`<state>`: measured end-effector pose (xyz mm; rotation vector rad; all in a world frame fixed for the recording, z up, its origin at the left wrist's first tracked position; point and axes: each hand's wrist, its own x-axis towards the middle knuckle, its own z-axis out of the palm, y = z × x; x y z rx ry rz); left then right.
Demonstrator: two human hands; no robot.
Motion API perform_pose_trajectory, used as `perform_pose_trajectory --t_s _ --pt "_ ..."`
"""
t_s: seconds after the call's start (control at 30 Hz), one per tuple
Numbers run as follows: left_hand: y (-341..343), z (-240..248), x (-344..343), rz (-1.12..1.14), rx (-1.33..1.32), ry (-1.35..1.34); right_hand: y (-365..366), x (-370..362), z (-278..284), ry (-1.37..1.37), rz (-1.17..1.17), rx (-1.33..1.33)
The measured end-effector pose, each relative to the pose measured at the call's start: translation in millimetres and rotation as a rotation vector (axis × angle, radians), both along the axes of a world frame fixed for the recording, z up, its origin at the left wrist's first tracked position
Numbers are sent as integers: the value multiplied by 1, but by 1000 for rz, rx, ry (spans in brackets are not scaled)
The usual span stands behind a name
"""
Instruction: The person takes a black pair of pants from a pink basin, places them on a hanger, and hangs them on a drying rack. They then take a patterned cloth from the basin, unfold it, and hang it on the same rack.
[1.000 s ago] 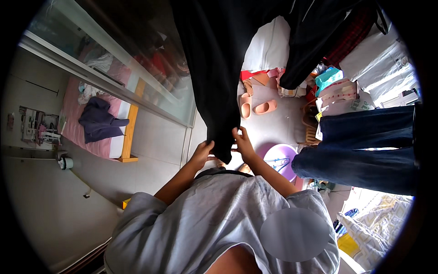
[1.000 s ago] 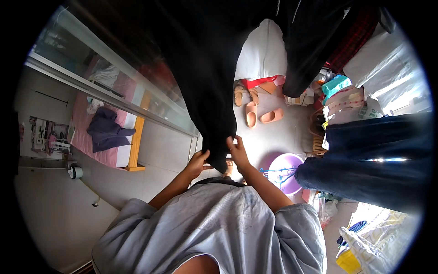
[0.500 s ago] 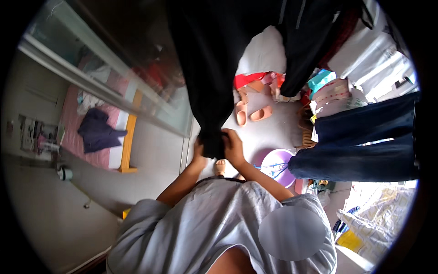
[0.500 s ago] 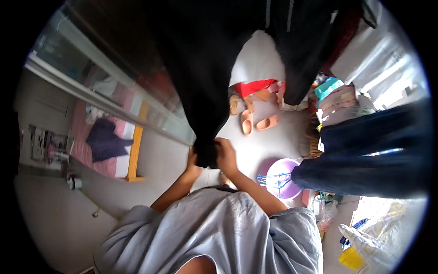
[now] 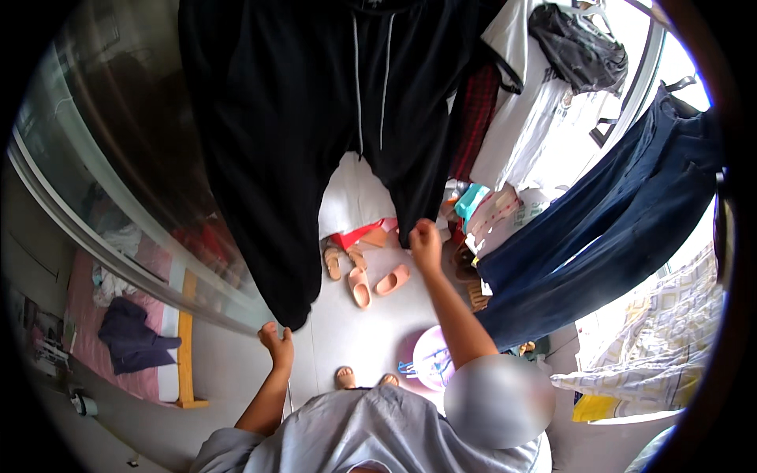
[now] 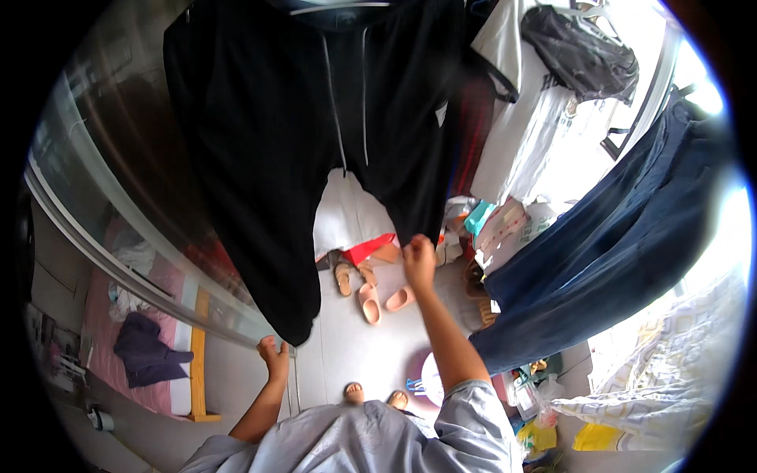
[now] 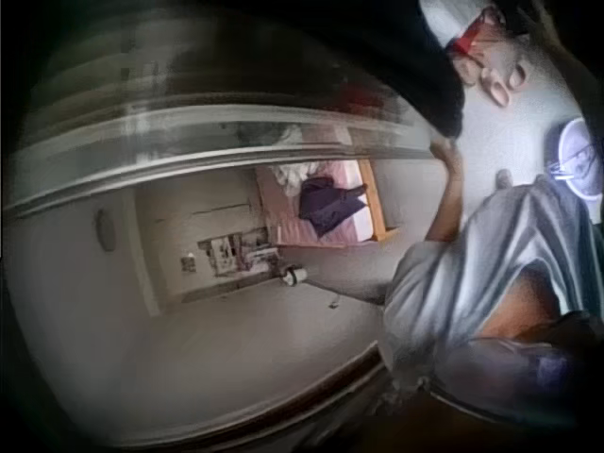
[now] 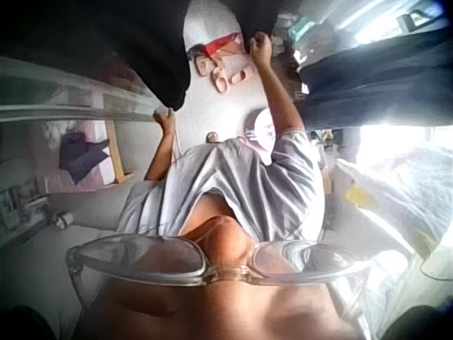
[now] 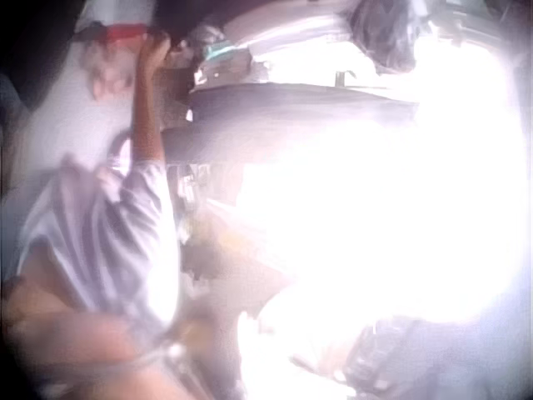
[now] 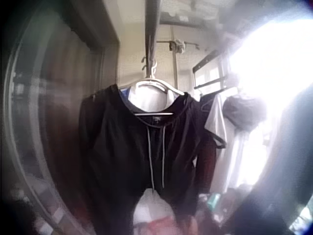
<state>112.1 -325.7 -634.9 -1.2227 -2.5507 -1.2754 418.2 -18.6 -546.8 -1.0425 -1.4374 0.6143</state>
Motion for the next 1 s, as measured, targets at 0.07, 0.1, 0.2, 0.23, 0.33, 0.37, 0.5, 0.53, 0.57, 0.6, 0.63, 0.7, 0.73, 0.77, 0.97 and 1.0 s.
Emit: perform_pose_trajectory --t_s 0.07,0.1,0.2,0.23,0.33,0.37,0.5,0.53,0.57,0.6,0.63,0.7,0.73,0.77,0.97,1.0 --pt "30 32 11 -243 108 -365 38 20 62 -85 -209 38" --pt "54 57 25 -338 166 -471 64 35 80 -113 -239 -13" --pt "139 125 60 -627 221 -464 115 55 130 -150 -281 -26" --pt "166 156 79 -708 234 -532 127 63 141 -160 -295 -17" --pt "266 184 97 -762 261 -669 159 68 185 22 -80 -143" --pt "293 201 111 -754 326 -765 167 72 193 80 -10 -190" --pt "337 243 129 -881 320 -896 157 67 205 -41 -24 -94" --pt "338 243 125 -854 302 -937 146 66 211 -67 -12 -81" --pt "338 243 127 -833 281 -986 132 71 218 -99 -10 -70" --pt "322 255 142 -774 386 -1009 116 79 221 -133 -14 -68" --pt "316 250 135 -729 386 -953 93 77 233 -159 -44 -77" --pt "301 248 141 -697 405 -911 73 85 226 -34 -79 54" --pt "297 241 146 -683 416 -858 55 80 230 -42 -150 44" --pt "295 241 154 -680 437 -799 52 72 220 29 -52 224" --pt "281 266 122 -455 443 -884 31 135 213 -142 -378 159" --pt "282 267 125 -480 466 -943 29 131 213 -143 -316 149"
